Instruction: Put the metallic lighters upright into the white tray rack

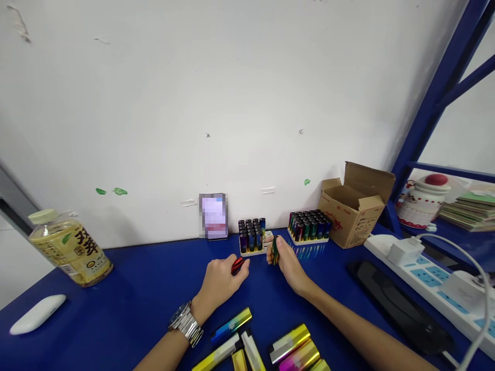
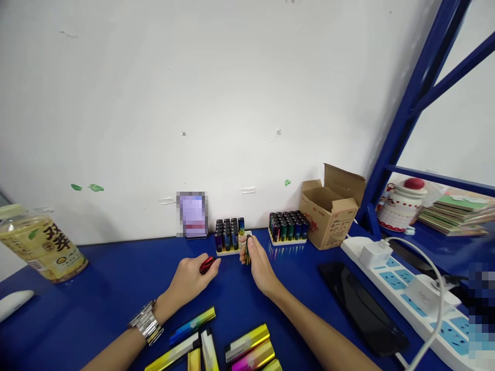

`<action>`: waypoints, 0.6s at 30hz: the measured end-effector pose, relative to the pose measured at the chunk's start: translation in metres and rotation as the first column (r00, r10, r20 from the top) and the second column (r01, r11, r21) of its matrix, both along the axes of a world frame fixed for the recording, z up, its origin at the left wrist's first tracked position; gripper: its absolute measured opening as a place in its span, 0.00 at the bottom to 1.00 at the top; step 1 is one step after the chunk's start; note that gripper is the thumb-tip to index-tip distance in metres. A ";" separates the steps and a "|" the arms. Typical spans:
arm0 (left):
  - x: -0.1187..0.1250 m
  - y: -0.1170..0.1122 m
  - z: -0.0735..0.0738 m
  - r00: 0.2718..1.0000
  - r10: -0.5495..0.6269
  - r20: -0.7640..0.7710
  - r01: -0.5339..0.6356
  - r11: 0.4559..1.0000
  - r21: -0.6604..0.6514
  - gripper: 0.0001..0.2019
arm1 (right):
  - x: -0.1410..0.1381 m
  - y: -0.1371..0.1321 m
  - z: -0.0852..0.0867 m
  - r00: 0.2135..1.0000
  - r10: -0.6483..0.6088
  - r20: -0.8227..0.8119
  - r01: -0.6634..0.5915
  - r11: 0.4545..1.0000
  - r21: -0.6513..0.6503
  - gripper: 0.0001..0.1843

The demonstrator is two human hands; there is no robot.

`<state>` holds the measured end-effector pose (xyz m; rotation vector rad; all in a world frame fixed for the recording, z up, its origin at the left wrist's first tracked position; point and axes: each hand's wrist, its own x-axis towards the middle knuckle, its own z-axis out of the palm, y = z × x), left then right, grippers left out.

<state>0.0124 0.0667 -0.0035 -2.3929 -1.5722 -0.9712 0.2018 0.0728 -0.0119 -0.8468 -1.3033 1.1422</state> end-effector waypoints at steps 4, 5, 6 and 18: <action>0.001 0.000 0.000 0.998 0.004 -0.055 -0.005 1.000 -0.027 0.19 | 0.004 0.005 0.006 0.997 -0.058 0.046 0.055 0.996 0.068 0.22; 0.001 0.000 0.000 0.998 -0.002 -0.060 0.000 0.999 -0.036 0.19 | 0.006 0.008 0.008 0.988 -0.125 0.088 0.116 0.989 0.097 0.21; 0.001 0.000 0.000 0.998 -0.010 -0.062 0.007 0.999 -0.046 0.19 | 0.007 0.012 0.011 0.969 -0.208 0.133 0.191 0.973 0.131 0.21; 0.002 0.000 0.003 0.995 -0.048 -0.092 0.039 0.994 -0.104 0.20 | 0.015 0.055 0.023 0.820 -0.352 0.452 0.303 0.936 0.180 0.15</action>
